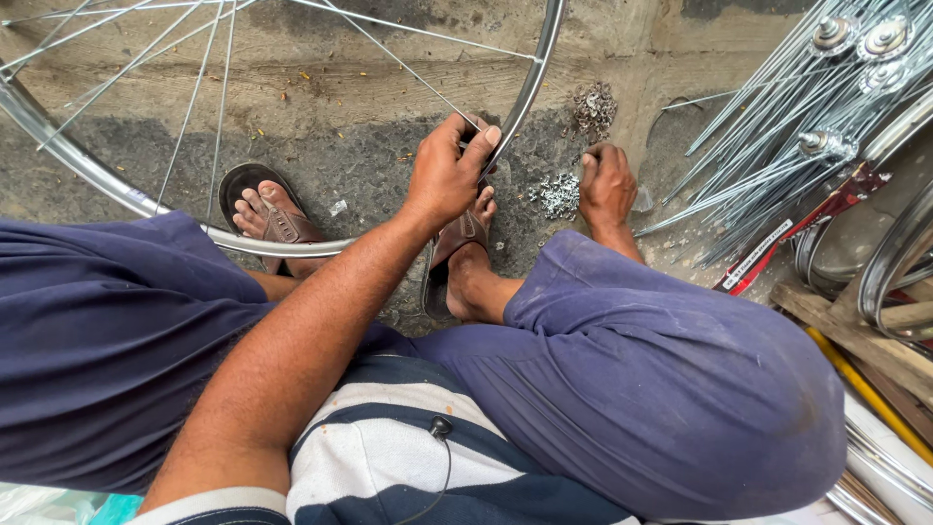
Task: The person sits on the ground and laces a bicycle wheel by inserting spokes through the rim and hub, then securing them with nuts. The person repeatedly picks up spokes and nuts, threads the spokes, and tightens the nuts by hand.
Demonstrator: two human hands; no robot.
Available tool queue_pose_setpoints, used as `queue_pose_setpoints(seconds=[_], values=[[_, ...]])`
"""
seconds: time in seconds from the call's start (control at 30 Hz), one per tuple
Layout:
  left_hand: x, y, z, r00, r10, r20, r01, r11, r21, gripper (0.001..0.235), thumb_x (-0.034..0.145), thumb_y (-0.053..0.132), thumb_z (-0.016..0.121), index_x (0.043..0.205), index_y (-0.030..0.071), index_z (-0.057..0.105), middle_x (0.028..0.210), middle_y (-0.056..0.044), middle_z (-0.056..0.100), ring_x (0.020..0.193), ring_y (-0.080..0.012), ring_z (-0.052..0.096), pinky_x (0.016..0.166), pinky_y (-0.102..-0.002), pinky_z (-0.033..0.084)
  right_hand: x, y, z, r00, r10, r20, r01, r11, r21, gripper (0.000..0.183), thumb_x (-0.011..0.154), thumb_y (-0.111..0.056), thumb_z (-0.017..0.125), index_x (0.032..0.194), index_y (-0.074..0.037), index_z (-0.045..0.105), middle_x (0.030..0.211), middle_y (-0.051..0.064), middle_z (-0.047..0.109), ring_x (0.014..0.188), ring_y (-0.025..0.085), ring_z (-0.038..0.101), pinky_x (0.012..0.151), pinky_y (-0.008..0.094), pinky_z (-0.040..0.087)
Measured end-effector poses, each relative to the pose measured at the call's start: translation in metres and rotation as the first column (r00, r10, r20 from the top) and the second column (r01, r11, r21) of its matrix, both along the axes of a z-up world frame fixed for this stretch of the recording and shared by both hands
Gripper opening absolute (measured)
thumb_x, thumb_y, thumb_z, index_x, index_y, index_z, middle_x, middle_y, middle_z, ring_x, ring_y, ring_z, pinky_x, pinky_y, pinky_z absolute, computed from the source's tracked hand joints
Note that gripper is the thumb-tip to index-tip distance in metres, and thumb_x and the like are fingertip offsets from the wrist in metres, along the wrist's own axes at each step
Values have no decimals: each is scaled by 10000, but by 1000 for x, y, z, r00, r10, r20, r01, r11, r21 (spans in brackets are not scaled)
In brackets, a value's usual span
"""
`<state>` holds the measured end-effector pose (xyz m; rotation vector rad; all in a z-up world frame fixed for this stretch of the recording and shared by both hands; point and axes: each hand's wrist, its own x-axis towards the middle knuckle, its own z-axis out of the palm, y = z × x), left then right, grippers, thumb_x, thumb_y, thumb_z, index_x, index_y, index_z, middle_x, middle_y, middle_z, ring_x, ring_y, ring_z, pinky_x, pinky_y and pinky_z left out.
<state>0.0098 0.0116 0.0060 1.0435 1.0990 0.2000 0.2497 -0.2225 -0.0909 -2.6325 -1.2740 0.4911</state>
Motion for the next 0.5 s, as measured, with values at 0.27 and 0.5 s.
queue_pose_setpoints(seconds=[0.27, 0.5], values=[[1, -3, -8, 995, -62, -79, 76, 979, 189, 296, 1018, 334, 673, 1008, 38, 655, 869, -95, 708, 745, -199, 691, 670, -379, 543, -13, 22, 16, 547, -457, -701, 596, 801, -56, 80, 1004, -122, 661, 1062, -74, 634, 894, 37, 654, 770, 158, 614, 694, 332, 520], [-2, 16, 29, 884, -142, -445, 354, 825, 441, 390, 960, 442, 747, 854, 72, 684, 845, -121, 685, 763, -332, 674, 686, -471, 506, -46, 76, 83, 114, -178, -977, 549, 831, -87, 94, 1037, -91, 641, 1114, -43, 614, 897, 39, 657, 807, 136, 650, 767, 286, 574]])
